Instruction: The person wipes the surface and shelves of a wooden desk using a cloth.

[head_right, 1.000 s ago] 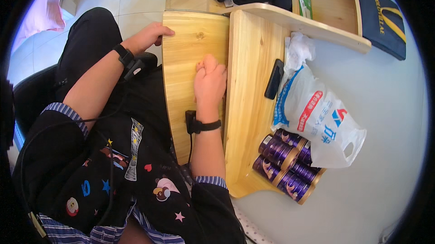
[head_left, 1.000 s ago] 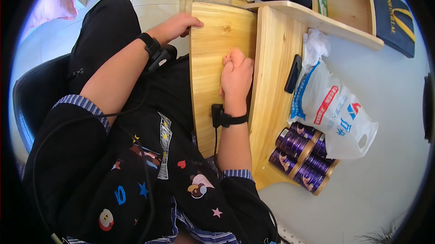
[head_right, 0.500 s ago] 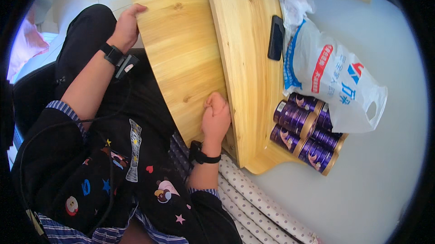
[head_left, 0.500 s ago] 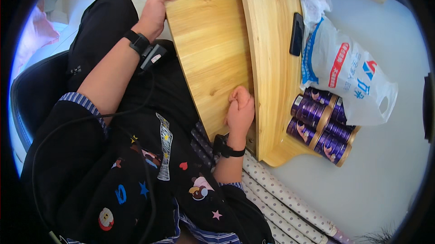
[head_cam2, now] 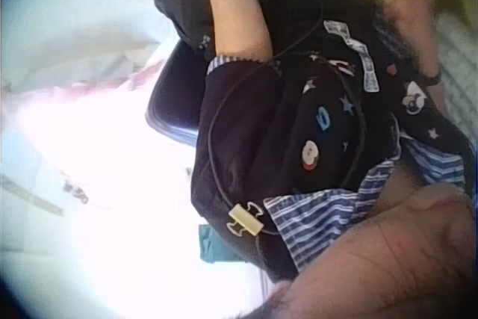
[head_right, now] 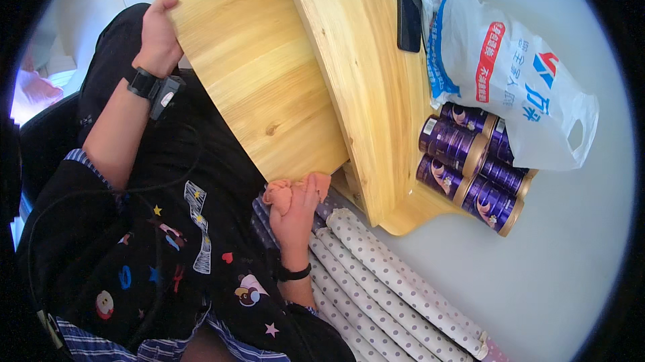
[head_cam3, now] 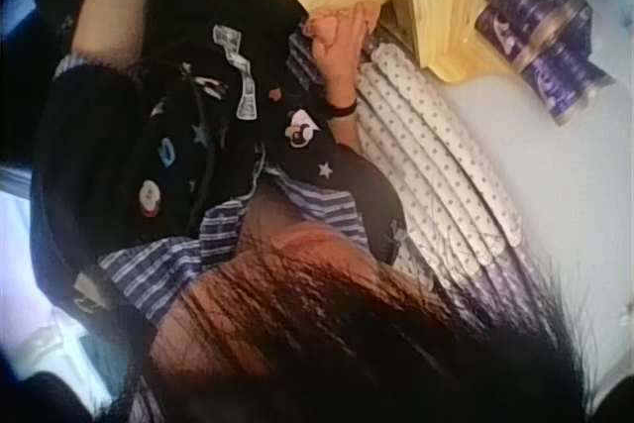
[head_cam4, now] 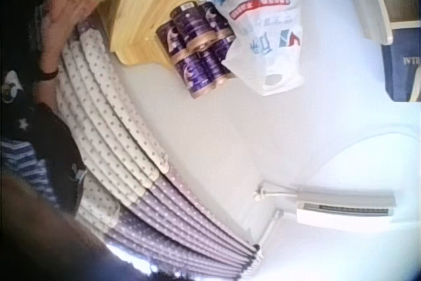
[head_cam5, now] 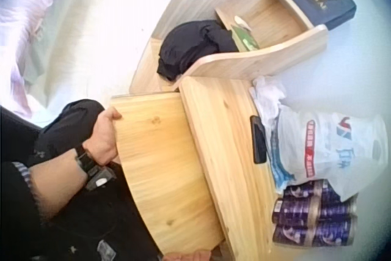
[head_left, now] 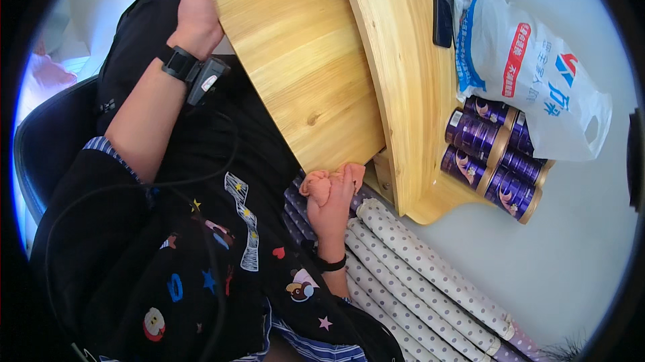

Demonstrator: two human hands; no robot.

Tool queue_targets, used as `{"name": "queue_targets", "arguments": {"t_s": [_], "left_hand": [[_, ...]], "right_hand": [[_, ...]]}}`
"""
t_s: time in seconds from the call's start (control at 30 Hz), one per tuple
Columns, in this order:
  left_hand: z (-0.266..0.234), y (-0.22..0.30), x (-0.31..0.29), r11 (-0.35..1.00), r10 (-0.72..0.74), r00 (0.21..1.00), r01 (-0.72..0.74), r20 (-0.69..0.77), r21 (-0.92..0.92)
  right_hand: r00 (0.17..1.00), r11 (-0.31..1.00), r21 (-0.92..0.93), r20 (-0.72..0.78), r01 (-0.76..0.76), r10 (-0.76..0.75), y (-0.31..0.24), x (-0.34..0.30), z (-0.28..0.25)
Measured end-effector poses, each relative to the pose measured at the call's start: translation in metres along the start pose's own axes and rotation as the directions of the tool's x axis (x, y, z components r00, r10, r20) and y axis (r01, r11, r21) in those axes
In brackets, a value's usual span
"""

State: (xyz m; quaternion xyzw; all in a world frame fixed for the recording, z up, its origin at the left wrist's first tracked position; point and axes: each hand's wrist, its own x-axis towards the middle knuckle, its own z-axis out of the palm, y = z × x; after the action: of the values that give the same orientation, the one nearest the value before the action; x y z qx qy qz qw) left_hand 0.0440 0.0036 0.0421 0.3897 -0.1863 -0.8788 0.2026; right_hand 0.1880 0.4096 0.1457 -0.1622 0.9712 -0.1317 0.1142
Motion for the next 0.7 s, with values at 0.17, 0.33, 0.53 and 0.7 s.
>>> {"name": "queue_targets", "arguments": {"t_s": [0.17,0.33,0.53,0.7], "left_hand": [[0.004,-0.002,-0.004,0.998,-0.022,0.999,0.024,-0.039,0.056],[0.006,-0.003,-0.015,0.996,-0.052,0.998,0.054,-0.041,0.066],[-0.002,0.002,-0.017,0.994,-0.056,0.998,0.055,0.003,0.092],[-0.011,-0.004,-0.015,0.991,-0.048,0.999,0.046,0.009,0.127]], "right_hand": [[0.998,0.998,-0.058,0.052,0.021,-0.018,0.000,-0.001,-0.004],[0.994,0.998,-0.049,0.104,0.033,-0.028,-0.004,0.005,-0.012],[0.974,0.989,-0.009,0.175,0.146,-0.142,-0.027,0.034,-0.016],[0.946,0.960,0.032,0.164,0.279,-0.281,-0.054,0.077,-0.007]]}}
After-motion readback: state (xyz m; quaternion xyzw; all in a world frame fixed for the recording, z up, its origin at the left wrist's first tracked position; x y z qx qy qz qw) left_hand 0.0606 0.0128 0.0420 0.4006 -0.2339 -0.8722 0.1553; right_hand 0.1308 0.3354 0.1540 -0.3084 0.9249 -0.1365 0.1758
